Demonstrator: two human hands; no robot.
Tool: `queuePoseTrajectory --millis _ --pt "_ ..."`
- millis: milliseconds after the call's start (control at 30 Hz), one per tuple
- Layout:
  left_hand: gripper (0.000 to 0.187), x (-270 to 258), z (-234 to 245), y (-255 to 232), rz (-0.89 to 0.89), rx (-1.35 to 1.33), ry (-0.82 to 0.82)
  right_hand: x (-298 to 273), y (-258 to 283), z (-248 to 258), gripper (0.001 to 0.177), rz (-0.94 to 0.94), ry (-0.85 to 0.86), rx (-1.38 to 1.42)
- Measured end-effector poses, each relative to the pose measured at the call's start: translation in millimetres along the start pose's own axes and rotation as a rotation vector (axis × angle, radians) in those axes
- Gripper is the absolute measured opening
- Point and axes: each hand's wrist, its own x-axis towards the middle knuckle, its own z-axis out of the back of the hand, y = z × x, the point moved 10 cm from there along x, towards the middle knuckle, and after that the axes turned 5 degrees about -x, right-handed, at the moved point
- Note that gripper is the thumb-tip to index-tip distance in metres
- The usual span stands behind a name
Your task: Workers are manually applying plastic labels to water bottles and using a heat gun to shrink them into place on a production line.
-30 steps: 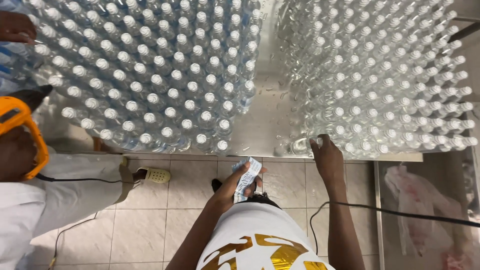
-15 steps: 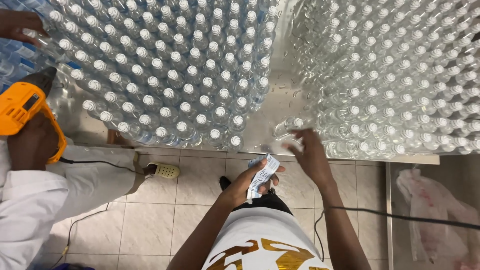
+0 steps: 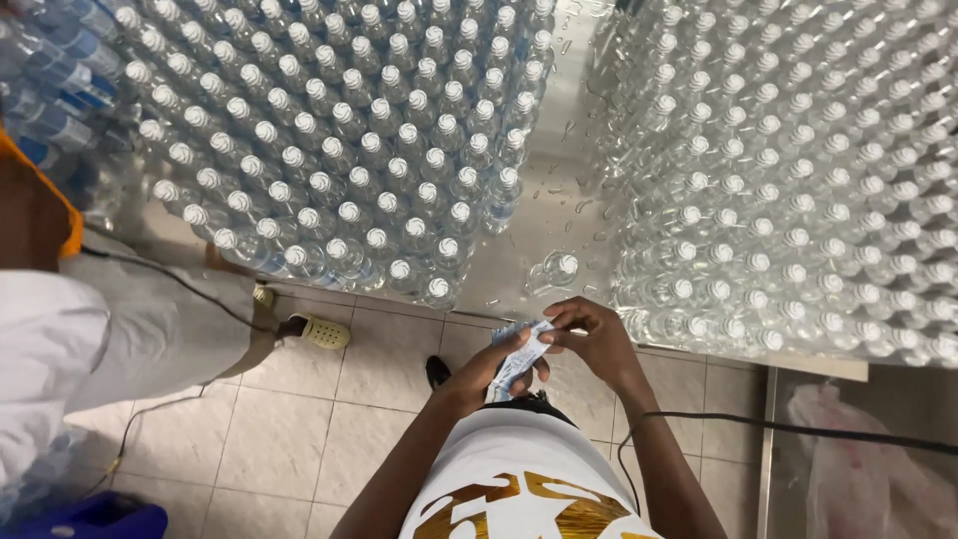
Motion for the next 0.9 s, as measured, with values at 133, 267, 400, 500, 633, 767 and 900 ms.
queuePoseTrajectory --millis 133,267,400,500,633,767,900 --pt "0.065 -4 -18 -18 -0.061 0.031 -0.055 13 -4 21 0.042 0.040 -0.023 0.015" --pt "0.070 -1 -21 -23 -0.112 0.018 -0.089 22 7 40 0.030 0.145 -0.064 -0.050" --pt "0.075 11 7 -11 -0.177 -0.002 -0.135 23 31 67 0.023 0.300 -0.234 -0.115" --pt "0.082 12 9 -20 -0.241 0.003 -0.130 44 22 81 0.023 0.429 -0.349 -0.197" --pt "0.084 15 10 -21 -0.258 0.000 -0.125 63 4 76 0.022 0.457 -0.372 -0.229" --pt "0.084 16 16 -20 -0.263 -0.010 -0.132 65 -19 64 0.034 0.391 -0.281 -0.263" --pt "0.085 10 29 -16 -0.253 -0.040 -0.157 54 -17 49 0.067 0.277 -0.208 -0.279"
